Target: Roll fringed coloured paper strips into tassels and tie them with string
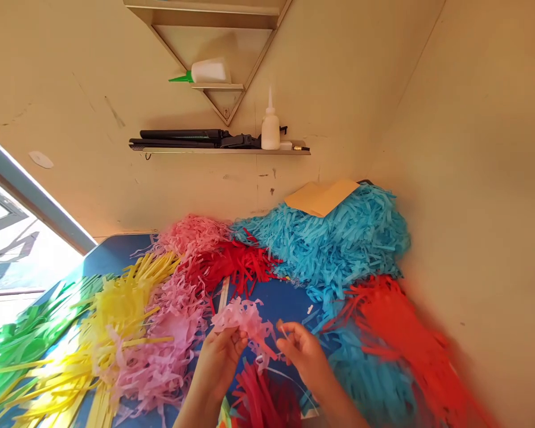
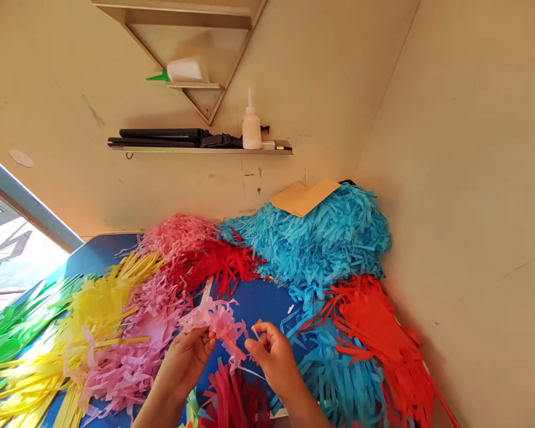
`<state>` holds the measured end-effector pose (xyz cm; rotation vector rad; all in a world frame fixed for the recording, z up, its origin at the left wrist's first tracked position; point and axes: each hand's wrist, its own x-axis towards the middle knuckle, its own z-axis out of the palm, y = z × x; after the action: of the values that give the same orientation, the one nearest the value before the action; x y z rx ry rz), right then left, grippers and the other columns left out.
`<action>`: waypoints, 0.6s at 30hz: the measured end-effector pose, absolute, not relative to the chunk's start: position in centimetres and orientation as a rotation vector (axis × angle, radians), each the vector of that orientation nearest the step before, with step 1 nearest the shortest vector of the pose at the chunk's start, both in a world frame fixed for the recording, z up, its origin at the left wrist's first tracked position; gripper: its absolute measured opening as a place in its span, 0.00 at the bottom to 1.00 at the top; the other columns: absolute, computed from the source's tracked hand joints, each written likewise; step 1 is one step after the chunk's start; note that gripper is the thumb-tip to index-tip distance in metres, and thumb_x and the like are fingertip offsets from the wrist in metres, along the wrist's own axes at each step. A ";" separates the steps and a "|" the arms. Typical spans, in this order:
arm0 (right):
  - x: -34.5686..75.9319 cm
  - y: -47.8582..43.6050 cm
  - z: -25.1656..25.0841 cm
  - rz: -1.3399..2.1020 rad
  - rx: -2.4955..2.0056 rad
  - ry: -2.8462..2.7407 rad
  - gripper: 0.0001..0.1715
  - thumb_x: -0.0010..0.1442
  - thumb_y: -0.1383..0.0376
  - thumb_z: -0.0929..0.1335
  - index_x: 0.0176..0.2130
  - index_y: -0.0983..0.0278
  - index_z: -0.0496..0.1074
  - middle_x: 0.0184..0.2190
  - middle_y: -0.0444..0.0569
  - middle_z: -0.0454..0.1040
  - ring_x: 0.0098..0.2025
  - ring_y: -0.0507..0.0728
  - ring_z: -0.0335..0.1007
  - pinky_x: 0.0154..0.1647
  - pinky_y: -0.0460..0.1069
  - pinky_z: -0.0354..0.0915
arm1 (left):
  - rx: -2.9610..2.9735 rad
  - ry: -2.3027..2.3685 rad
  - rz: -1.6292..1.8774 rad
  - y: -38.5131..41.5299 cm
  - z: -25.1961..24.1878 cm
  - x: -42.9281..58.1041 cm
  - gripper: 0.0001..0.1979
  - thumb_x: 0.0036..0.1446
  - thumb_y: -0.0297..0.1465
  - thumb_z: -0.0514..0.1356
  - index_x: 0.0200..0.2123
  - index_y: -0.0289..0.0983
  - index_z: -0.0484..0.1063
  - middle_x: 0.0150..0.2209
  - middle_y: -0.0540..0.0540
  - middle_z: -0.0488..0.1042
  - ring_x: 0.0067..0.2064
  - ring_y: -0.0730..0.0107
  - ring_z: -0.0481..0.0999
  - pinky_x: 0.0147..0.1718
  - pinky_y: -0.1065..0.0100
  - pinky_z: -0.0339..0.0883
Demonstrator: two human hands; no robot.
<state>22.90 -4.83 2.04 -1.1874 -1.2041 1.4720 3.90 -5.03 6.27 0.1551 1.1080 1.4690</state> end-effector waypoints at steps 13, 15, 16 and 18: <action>21.0 -6.4 2.5 1.319 -1.229 -1.306 0.19 0.58 0.51 0.68 0.28 0.64 0.71 0.20 0.41 0.65 0.23 0.52 0.61 0.27 0.45 0.58 | 0.056 1.127 1.443 -5.4 6.5 4.2 0.08 0.52 0.16 0.57 0.28 0.33 0.70 0.25 0.47 0.76 0.26 0.73 0.78 0.31 0.71 0.77; 21.8 -5.9 2.3 1.211 -1.307 -1.435 0.17 0.57 0.53 0.69 0.27 0.64 0.71 0.20 0.42 0.66 0.23 0.52 0.61 0.26 0.45 0.56 | 0.313 1.375 1.631 -6.2 6.4 3.4 0.11 0.49 0.18 0.61 0.34 0.37 0.72 0.34 0.46 0.78 0.37 0.66 0.80 0.44 0.63 0.76; 22.1 -5.8 2.3 1.165 -1.335 -1.515 0.16 0.57 0.55 0.69 0.26 0.64 0.72 0.19 0.42 0.67 0.23 0.52 0.61 0.26 0.45 0.55 | 0.534 1.527 1.723 -6.7 6.4 3.1 0.14 0.48 0.19 0.63 0.37 0.39 0.73 0.39 0.45 0.78 0.43 0.63 0.79 0.50 0.60 0.72; 22.4 -5.7 2.4 1.144 -1.335 -1.653 0.13 0.57 0.58 0.68 0.26 0.64 0.73 0.20 0.42 0.67 0.23 0.52 0.61 0.26 0.45 0.55 | 1.103 1.688 1.705 -7.8 6.4 3.3 0.17 0.47 0.22 0.66 0.40 0.43 0.75 0.44 0.45 0.78 0.50 0.58 0.76 0.58 0.56 0.63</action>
<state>22.40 -5.67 2.41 -1.3347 -1.6528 1.1444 3.29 -7.79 6.44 1.1034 1.6882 1.7054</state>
